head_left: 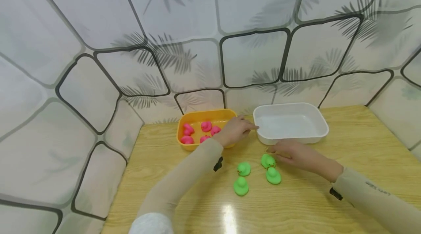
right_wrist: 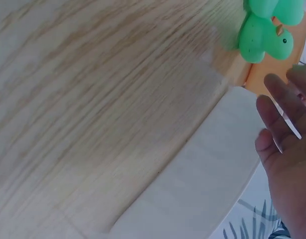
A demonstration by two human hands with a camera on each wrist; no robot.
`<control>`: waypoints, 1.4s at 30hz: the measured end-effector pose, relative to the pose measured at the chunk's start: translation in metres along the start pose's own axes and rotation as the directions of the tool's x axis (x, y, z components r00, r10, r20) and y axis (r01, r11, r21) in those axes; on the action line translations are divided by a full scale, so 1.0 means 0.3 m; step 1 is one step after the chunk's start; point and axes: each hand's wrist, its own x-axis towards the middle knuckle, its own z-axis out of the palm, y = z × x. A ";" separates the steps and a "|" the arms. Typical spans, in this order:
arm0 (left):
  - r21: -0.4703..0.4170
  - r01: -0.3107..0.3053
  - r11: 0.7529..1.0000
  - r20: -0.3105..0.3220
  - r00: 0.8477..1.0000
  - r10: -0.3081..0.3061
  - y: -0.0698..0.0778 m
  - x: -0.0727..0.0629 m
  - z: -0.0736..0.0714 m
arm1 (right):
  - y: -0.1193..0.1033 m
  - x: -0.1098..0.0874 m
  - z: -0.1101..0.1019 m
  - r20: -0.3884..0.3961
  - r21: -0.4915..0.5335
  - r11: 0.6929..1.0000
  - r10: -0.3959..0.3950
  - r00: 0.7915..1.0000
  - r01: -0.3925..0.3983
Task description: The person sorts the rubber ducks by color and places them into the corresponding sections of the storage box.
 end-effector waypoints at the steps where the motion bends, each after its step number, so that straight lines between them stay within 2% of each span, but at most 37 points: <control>1: -0.006 -0.004 1.000 -0.004 1.000 0.004 -0.002 -0.002 0.002 | -0.001 0.000 0.001 0.013 0.000 1.000 -0.021 1.000 0.021; 6: -0.048 -0.011 0.999 -0.038 0.999 0.010 -0.013 -0.010 0.012 | -0.011 0.005 -0.001 0.047 -0.003 0.995 -0.104 0.993 0.104; 12: -0.085 0.062 0.994 -0.073 0.995 -0.068 -0.013 -0.006 0.014 | -0.012 0.010 -0.004 0.088 -0.001 0.990 -0.140 0.986 0.141; 15: -0.078 0.077 0.994 -0.069 0.994 -0.082 -0.007 -0.002 0.011 | -0.012 0.012 -0.006 0.102 -0.001 0.990 -0.143 0.984 0.144; 26: -0.091 0.085 0.992 -0.069 0.993 -0.091 -0.009 0.006 0.019 | -0.004 0.004 -0.012 0.132 0.019 0.999 -0.040 0.991 0.038; 35: -0.090 0.109 0.990 -0.094 0.989 -0.118 -0.014 0.015 0.033 | -0.008 0.003 -0.024 0.143 0.007 0.999 -0.040 0.989 0.039; 42: -0.077 0.115 0.990 -0.093 0.988 -0.122 -0.005 0.018 0.029 | -0.013 -0.004 -0.056 0.200 0.059 0.994 0.076 0.977 -0.090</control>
